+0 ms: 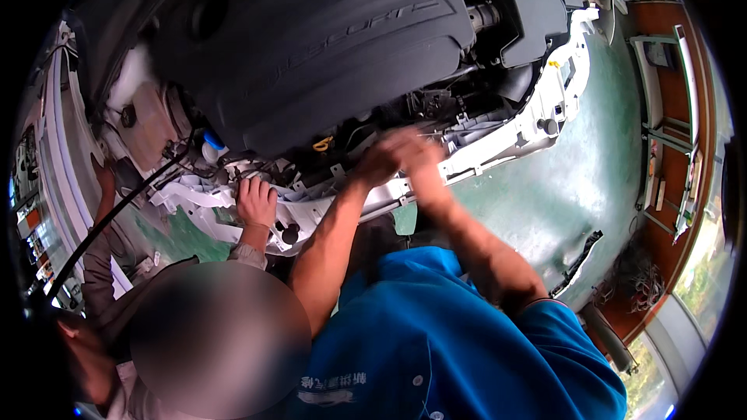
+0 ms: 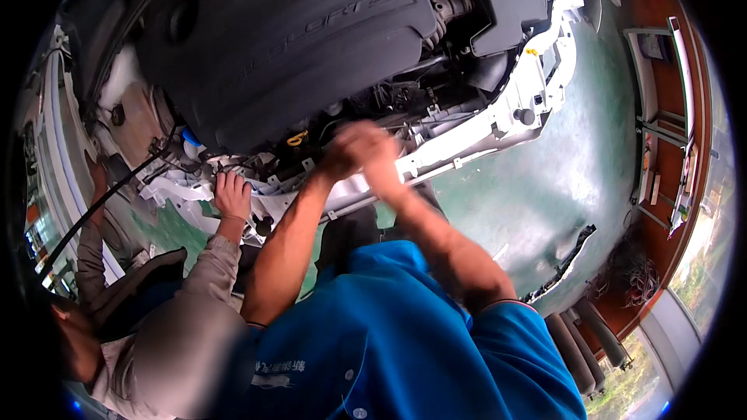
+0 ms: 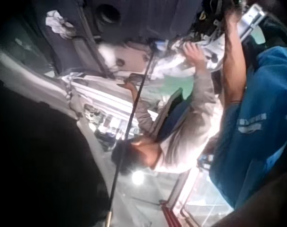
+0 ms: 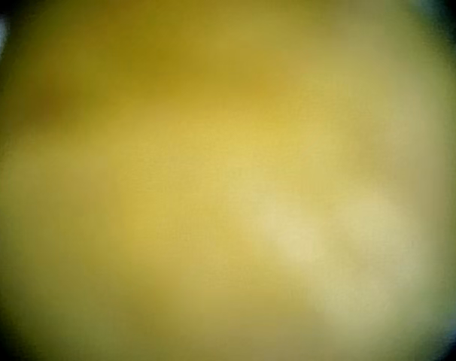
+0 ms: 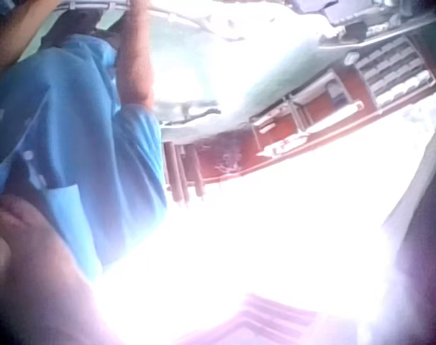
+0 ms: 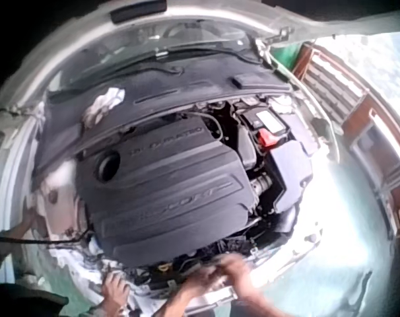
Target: The person removes a white plastic radiator support frame from the front of a white Ford Escort, places it on the floor, and then reinstalls it. The person uses a ratchet to tighten bolts securing the frame. Another person assists by holding the frame during reinstallation.
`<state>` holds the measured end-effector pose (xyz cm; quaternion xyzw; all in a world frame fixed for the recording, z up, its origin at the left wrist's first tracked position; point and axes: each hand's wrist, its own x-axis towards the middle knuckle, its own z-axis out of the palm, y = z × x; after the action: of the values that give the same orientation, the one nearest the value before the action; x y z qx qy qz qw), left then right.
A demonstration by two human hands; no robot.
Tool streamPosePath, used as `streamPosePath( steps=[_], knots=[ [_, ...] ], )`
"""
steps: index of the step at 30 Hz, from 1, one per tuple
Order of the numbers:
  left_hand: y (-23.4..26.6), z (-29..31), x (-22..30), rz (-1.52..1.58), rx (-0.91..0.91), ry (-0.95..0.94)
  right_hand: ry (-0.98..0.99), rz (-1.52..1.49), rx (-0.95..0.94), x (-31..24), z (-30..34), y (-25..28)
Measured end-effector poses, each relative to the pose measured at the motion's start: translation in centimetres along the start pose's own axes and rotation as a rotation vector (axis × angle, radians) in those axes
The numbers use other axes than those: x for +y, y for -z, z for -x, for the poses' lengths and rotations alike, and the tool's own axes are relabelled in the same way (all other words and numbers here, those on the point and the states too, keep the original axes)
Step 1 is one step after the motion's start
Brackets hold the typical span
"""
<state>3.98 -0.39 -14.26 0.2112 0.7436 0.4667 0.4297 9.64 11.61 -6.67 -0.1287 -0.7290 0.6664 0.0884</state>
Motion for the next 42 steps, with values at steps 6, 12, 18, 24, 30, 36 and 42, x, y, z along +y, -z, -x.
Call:
streamPosePath(
  steps=[6,12,18,24,30,36,42],
  knots=[
    [0.0,0.6,-0.5,-0.006,0.002,0.015,0.171,0.236,-0.391,-1.8,-1.0,0.5],
    [-0.3,-0.3,0.3,-0.025,-0.03,0.019,-0.331,-0.124,0.16,1.3,-2.4,4.7],
    [0.7,1.4,-0.3,0.02,-0.045,-0.023,0.038,0.276,-0.245,-2.2,0.3,-3.0],
    [-0.7,-0.5,0.1,-0.096,0.014,0.084,-0.547,-0.525,0.222,1.1,-4.3,7.6],
    [0.2,0.1,-0.4,0.066,-0.113,-0.055,-0.01,0.166,-0.086,-1.0,1.3,-1.7],
    [0.2,0.6,0.3,0.044,-0.09,-0.041,0.193,0.216,-0.365,-0.9,-1.0,0.9],
    [-0.7,-0.3,0.6,-0.057,-0.05,0.035,-0.5,-0.48,0.229,2.2,-3.0,7.6]
  ],
)
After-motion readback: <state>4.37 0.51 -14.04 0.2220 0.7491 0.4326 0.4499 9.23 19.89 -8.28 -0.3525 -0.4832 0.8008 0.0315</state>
